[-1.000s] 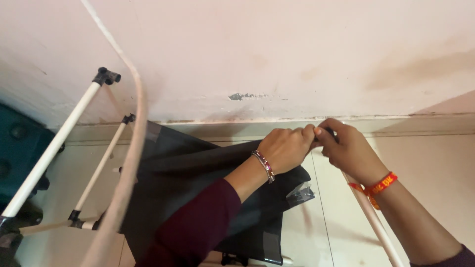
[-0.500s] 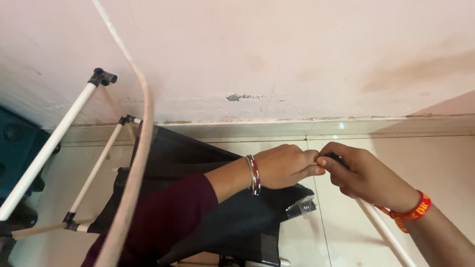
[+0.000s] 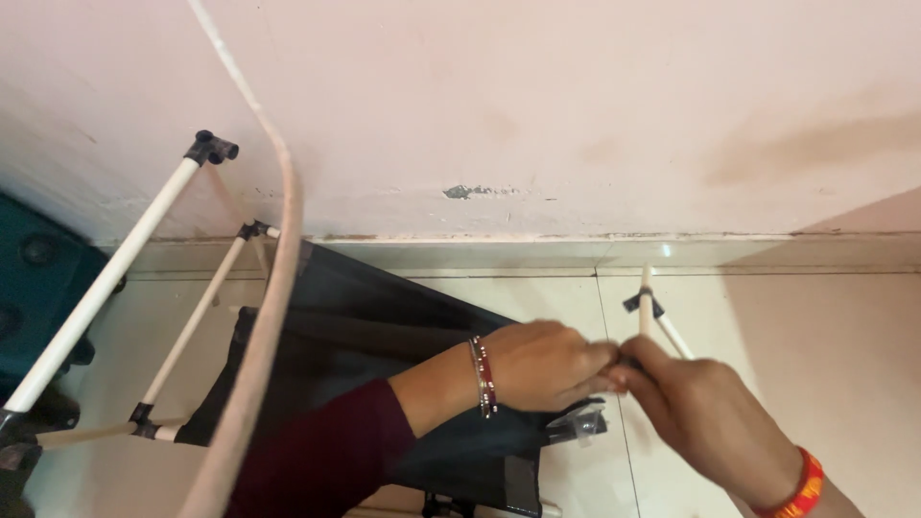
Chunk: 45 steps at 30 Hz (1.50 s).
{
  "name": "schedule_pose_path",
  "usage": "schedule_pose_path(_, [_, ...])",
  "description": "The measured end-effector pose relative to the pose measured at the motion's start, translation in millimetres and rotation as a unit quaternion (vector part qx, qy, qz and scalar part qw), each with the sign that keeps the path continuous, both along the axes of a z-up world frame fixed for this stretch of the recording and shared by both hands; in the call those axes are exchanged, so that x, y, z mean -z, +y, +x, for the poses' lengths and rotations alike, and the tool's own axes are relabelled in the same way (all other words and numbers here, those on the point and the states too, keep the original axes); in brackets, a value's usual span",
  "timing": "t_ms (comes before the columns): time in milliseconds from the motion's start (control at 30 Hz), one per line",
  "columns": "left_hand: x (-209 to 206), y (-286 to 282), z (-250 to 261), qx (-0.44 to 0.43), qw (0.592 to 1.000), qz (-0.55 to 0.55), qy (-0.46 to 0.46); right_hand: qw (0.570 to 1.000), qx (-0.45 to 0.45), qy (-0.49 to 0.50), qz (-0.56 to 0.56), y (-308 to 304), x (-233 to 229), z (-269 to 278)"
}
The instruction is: The person assembles a small folding chair or stool by connecting white plastic poles with black connectors and attaching a black fabric seat. They insert poles into connectors, secure joints, and adjust the frame while sitting on the floor.
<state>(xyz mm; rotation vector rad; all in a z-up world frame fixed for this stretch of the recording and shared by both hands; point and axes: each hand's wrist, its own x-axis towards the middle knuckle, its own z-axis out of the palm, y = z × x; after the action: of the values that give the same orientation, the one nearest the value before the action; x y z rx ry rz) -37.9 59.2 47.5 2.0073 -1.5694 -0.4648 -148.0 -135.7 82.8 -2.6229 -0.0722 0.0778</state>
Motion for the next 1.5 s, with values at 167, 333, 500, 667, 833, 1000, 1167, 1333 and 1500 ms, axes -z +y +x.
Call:
schedule_pose_path(167, [22,49,6,-0.011,0.996,0.079,0.037,0.986,0.152,-0.031,0.066,-51,-29,-25])
schedule_pose_path(333, [63,31,5,-0.107,0.988,0.016,-0.11,0.929,0.251,-0.103,0.253,-51,-14,3])
schedule_pose_path(500, [104,-12,-3,-0.21,0.963,0.035,-0.165,0.936,0.27,-0.128,0.186,-29,19,78])
schedule_pose_path(667, [136,-8,-14,-0.192,0.943,0.238,-0.128,0.933,0.228,-0.047,0.273,-19,64,128])
schedule_pose_path(833, [162,68,19,-0.252,0.893,0.332,-0.17,0.908,0.213,-0.025,0.359,-29,93,138])
schedule_pose_path(1000, [178,141,47,-0.336,0.873,0.236,-0.264,0.906,0.21,-0.016,0.367,-30,119,152])
schedule_pose_path(1167, [198,167,52,-0.332,0.875,0.266,-0.232,0.937,0.223,0.004,0.269,-21,143,163])
schedule_pose_path(1333, [226,134,49,-0.264,0.899,0.147,-0.316,0.878,0.255,0.029,0.403,-17,122,171])
schedule_pose_path(1500, [229,51,6,-0.251,0.908,0.183,-0.281,0.834,0.173,0.102,0.513,-32,46,144])
